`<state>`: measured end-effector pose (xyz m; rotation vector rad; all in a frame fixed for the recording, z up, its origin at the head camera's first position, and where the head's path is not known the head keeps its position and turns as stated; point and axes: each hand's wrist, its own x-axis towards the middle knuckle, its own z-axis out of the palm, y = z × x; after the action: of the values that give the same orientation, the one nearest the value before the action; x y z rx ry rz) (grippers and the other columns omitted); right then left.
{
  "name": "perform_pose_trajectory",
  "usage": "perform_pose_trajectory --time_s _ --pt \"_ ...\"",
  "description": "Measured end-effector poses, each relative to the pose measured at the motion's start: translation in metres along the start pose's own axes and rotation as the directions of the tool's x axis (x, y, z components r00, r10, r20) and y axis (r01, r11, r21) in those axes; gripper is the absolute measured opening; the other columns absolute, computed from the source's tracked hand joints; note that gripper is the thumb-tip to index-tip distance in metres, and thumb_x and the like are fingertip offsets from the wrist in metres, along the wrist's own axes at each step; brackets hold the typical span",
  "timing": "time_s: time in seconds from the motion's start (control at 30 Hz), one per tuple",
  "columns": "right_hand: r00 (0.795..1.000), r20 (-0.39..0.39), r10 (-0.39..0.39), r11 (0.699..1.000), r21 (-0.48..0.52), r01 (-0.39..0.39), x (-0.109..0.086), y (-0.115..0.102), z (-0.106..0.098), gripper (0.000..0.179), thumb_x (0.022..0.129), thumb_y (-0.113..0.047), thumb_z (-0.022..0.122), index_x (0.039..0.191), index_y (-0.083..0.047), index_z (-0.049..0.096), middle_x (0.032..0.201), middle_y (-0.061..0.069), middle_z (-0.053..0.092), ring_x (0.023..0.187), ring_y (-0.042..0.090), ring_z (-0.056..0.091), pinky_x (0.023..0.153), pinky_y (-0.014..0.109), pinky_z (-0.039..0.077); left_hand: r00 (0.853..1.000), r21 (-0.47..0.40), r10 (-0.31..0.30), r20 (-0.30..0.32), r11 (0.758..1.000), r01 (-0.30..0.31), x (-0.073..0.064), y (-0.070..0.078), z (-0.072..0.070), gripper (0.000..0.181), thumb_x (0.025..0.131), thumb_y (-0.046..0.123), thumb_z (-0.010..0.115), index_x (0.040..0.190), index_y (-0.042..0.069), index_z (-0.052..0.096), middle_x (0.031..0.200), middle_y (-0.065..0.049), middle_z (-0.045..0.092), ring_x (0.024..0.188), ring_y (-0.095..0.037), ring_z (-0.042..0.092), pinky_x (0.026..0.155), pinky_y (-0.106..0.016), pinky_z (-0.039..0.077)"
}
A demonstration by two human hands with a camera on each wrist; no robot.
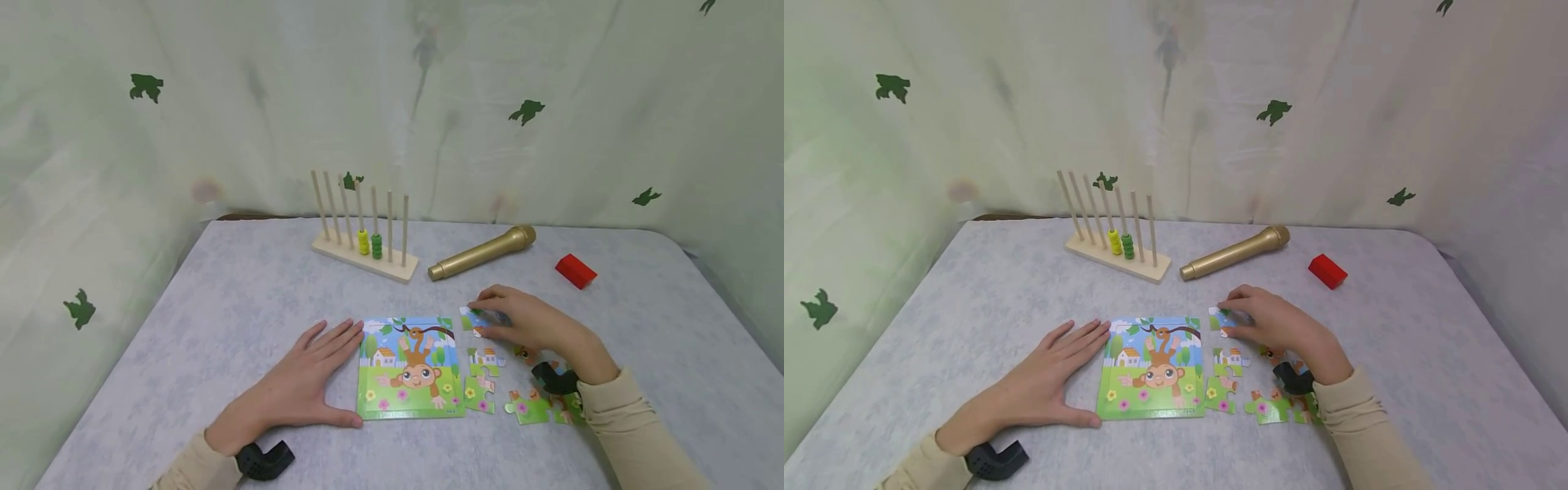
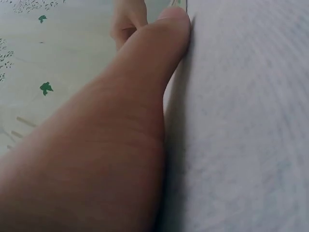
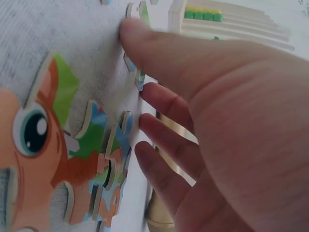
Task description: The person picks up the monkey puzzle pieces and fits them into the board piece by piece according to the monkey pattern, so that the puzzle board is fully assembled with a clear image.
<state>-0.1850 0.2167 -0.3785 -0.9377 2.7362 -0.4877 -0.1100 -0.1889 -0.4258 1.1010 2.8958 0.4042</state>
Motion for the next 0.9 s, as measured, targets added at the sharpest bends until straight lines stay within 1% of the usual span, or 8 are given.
perform_pose_trajectory --time_s 0.13,0.27,0.43,0.67,0.73,0.9 --pt "1.0 -0.008 -0.022 1.0 -0.005 0.022 0.002 0.001 -0.001 0.047 0.095 -0.026 0.076 0.138 -0.009 0.067 0.131 0.01 0.063 0.115 0.026 0.062 0.098 0.048 0.057 0.999 -0.002 0.032 -0.028 0.999 -0.032 -0.001 -0.002 -0.001 0.123 0.075 0.092 0.056 0.164 0.011 0.03 0.171 0.0 0.025 0.159 -0.02 0.021 0.128 -0.05 0.014" --pt "0.999 -0.014 -0.031 0.999 -0.045 0.031 0.001 0.003 0.0 0.045 0.095 -0.025 0.077 0.136 -0.009 0.069 0.128 0.007 0.065 0.114 0.025 0.063 0.097 0.047 0.057 0.998 -0.017 0.05 -0.047 0.999 -0.051 -0.002 -0.002 -0.001 0.122 0.075 0.091 0.058 0.163 0.01 0.032 0.17 -0.001 0.029 0.158 -0.02 0.025 0.128 -0.048 0.017" --pt "0.999 -0.025 -0.037 0.996 -0.08 0.035 0.002 0.004 -0.001 0.044 0.095 -0.027 0.077 0.134 -0.01 0.07 0.126 0.005 0.066 0.112 0.022 0.063 0.095 0.045 0.058 0.998 -0.023 0.028 -0.049 0.999 -0.029 -0.001 -0.001 0.0 0.122 0.074 0.092 0.058 0.162 0.011 0.034 0.169 0.0 0.03 0.157 -0.019 0.026 0.128 -0.048 0.018" --pt "0.998 -0.055 -0.026 0.997 -0.079 0.022 0.002 0.0 0.002 0.042 0.093 -0.029 0.08 0.13 -0.012 0.073 0.122 0.001 0.067 0.102 0.015 0.063 0.089 0.039 0.06 0.999 -0.042 -0.004 -0.037 0.999 0.002 -0.001 0.0 0.001 0.122 0.074 0.093 0.057 0.163 0.013 0.034 0.169 0.002 0.03 0.157 -0.017 0.026 0.128 -0.046 0.018" --pt "0.997 -0.074 -0.032 0.996 -0.088 0.026 0.003 -0.002 0.003 0.04 0.092 -0.028 0.08 0.128 -0.012 0.074 0.12 0.001 0.067 0.101 0.014 0.063 0.088 0.038 0.06 0.999 -0.051 -0.011 -0.038 0.999 0.009 0.0 0.001 0.001 0.12 0.074 0.092 0.057 0.162 0.013 0.035 0.169 0.003 0.031 0.157 -0.016 0.026 0.128 -0.046 0.018" --pt "0.989 -0.126 -0.076 0.992 -0.111 0.062 0.006 -0.008 0.005 0.038 0.091 -0.027 0.081 0.126 -0.012 0.075 0.118 0.001 0.068 0.102 0.016 0.063 0.087 0.038 0.06 0.999 -0.073 -0.017 -0.039 0.997 0.014 0.0 0.0 0.0 0.117 0.076 0.091 0.058 0.162 0.014 0.037 0.168 0.004 0.031 0.157 -0.016 0.025 0.128 -0.047 0.018"
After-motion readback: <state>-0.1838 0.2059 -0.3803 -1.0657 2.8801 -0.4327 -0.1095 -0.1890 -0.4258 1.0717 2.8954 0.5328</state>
